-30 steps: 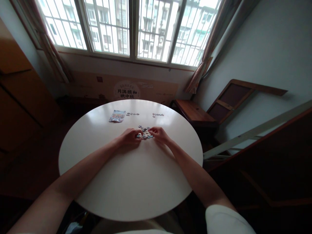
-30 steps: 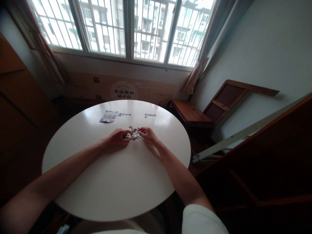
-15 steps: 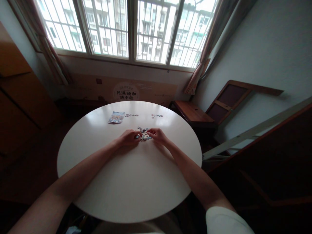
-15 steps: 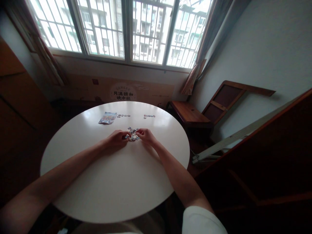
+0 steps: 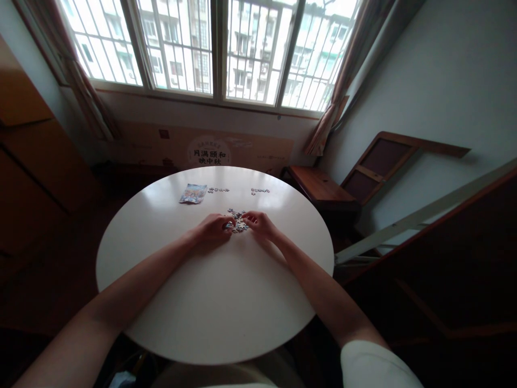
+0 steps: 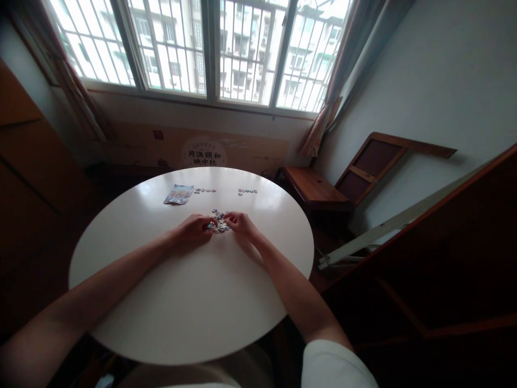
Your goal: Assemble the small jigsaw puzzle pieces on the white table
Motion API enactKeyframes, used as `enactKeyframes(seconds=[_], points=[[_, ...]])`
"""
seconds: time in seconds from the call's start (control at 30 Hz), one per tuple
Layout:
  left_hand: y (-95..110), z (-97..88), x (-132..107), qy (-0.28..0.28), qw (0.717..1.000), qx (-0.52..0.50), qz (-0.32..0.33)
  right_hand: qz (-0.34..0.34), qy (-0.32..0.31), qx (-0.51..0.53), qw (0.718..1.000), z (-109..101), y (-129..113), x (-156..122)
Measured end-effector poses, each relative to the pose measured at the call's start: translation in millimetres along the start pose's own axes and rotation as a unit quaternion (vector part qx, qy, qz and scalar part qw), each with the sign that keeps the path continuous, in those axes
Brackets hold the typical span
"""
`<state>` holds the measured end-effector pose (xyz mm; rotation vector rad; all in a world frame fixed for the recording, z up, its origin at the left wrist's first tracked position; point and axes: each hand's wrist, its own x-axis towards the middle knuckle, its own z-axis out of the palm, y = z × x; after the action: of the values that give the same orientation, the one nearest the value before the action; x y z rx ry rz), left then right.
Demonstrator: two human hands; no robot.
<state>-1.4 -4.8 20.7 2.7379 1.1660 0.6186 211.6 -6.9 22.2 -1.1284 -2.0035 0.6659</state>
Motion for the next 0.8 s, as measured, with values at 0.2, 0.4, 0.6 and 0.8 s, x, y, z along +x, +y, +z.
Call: enactKeyframes(seconds=[0.2, 0.4, 0.6, 0.8], points=[[2.6, -1.6, -0.5, 0.006, 1.000, -0.003, 0.003, 0.008, 0.020, -0.018, 1.000, -0.7, -1.3, 0.2], [3.1, -2.5, -0.7, 0.002, 1.000, -0.007, 0.017, 0.002, 0.025, -0.031, 0.999, -1.9, -1.7, 0.1], [2.4, -0.5, -0.7, 0.005, 1.000, -0.005, 0.004, 0.008, 0.024, -0.044, 0.999, -1.4, 1.1, 1.3], [5.2, -2.6, -1.2, 0.008, 1.000, -0.010, 0.000, 0.000, 0.020, -0.048, 0.999, 0.2, 1.6, 0.8]])
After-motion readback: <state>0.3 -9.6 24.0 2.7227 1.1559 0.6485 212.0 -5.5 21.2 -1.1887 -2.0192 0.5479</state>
